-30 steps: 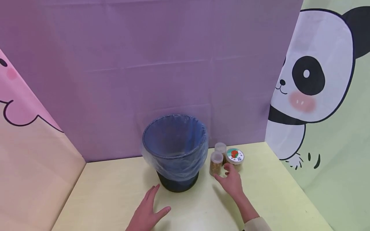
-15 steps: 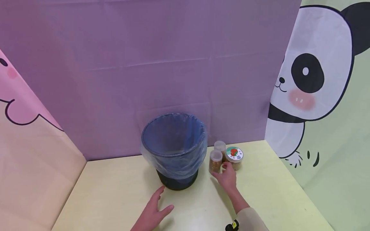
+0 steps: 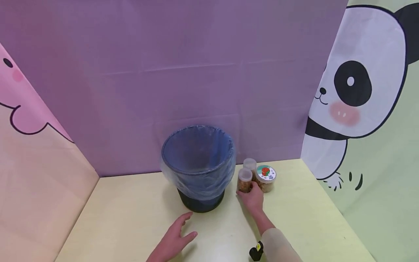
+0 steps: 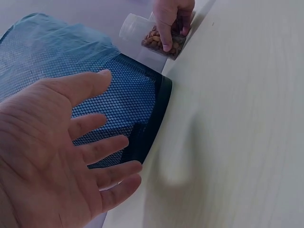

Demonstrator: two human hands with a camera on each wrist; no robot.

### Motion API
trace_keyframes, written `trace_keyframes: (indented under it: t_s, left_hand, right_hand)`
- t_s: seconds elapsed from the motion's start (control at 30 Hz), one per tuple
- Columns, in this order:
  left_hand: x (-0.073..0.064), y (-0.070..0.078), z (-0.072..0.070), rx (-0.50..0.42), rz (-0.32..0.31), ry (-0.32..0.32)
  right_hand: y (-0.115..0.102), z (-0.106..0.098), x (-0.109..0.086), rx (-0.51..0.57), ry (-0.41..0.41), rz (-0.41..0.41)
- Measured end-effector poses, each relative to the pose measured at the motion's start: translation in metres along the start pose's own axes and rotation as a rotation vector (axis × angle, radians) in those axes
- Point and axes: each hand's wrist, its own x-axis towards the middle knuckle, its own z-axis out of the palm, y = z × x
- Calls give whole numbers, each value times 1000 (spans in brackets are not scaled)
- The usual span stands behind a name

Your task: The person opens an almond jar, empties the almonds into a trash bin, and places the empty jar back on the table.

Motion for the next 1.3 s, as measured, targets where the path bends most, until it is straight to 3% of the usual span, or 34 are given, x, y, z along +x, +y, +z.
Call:
trace_keyframes:
  t_s: [0.37, 0.67, 0.87, 1.07, 1.3]
  left_hand:
    - [-1, 2, 3, 6, -4, -32]
    - [4, 2, 2, 52, 62, 2]
    - [6, 2, 3, 39, 55, -1]
    - [3, 7, 4, -71, 58, -26]
    - [1, 17, -2, -173, 92, -79]
  right_hand:
    - [5, 4, 6, -34, 0, -28]
    - [7, -4, 2, 47, 14, -69]
    - [7, -12, -1, 59, 10, -92]
    - [6, -25, -14, 95, -14, -78]
    - [-3, -41, -31, 140, -16, -129]
